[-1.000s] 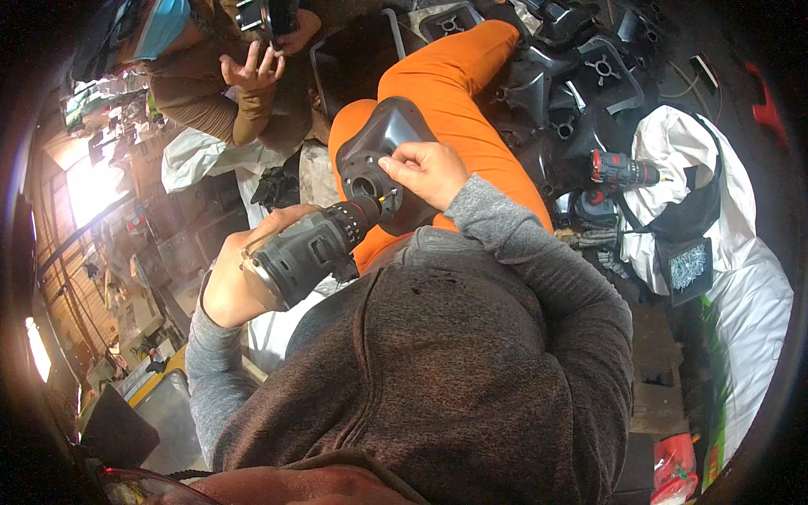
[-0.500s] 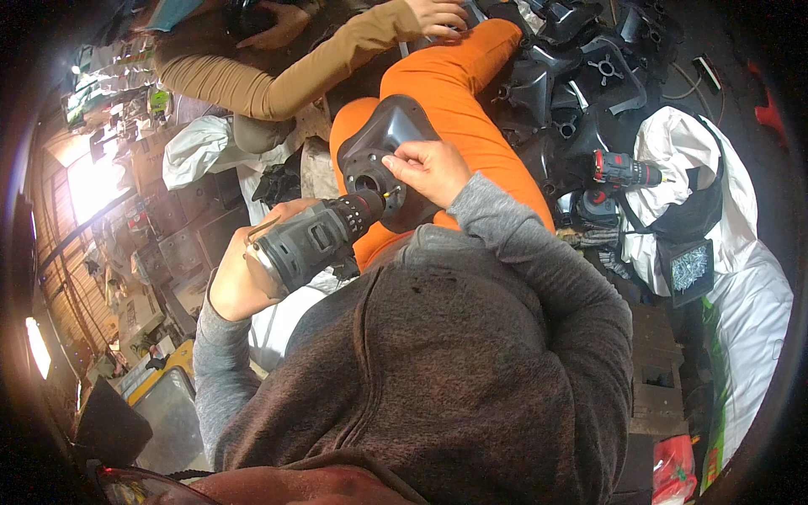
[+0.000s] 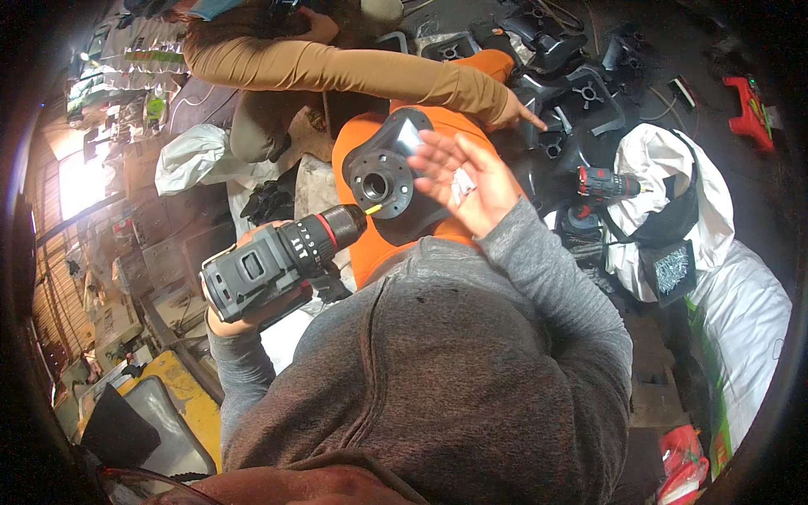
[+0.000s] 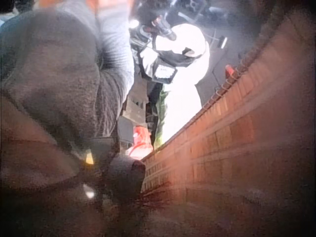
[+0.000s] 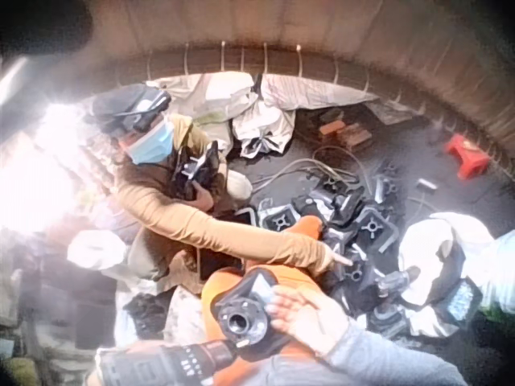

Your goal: The person sits on the floor and uses a cordless drill to fasten screws into black plastic components, repeatedly picking up parts, aligning them, and securing them. Another person nearby also handles similar parts.

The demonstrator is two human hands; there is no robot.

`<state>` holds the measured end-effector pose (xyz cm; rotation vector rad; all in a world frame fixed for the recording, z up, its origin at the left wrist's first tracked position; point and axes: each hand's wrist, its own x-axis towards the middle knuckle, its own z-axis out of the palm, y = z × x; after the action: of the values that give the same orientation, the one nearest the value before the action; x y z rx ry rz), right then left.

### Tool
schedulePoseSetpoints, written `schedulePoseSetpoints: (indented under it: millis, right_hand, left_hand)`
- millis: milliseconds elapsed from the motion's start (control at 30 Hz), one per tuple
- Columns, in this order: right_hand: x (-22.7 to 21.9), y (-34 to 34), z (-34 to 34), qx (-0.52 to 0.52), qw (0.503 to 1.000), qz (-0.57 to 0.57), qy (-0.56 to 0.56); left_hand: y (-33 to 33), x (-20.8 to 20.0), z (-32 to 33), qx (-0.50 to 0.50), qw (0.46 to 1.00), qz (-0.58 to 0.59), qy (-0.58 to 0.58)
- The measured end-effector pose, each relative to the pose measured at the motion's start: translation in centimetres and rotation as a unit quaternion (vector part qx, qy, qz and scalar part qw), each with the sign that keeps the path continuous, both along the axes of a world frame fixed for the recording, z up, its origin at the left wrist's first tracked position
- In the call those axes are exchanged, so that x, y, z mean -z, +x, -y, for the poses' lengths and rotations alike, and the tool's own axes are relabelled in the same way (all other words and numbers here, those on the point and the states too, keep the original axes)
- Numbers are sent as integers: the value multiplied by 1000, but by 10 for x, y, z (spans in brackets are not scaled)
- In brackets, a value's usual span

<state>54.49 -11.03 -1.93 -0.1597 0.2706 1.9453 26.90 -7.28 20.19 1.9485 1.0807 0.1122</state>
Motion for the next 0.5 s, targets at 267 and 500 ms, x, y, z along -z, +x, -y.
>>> schedulePoseSetpoints:
  millis: [267,500]
  right_hand:
    - [-28,-32,9,-27,995,-90,39]
    - [-35,-40,7,-65,994,-63,59]
  left_hand:
    - [-7,8,0,115,990,-6,87]
    - [-9,6,5,63,998,21,4]
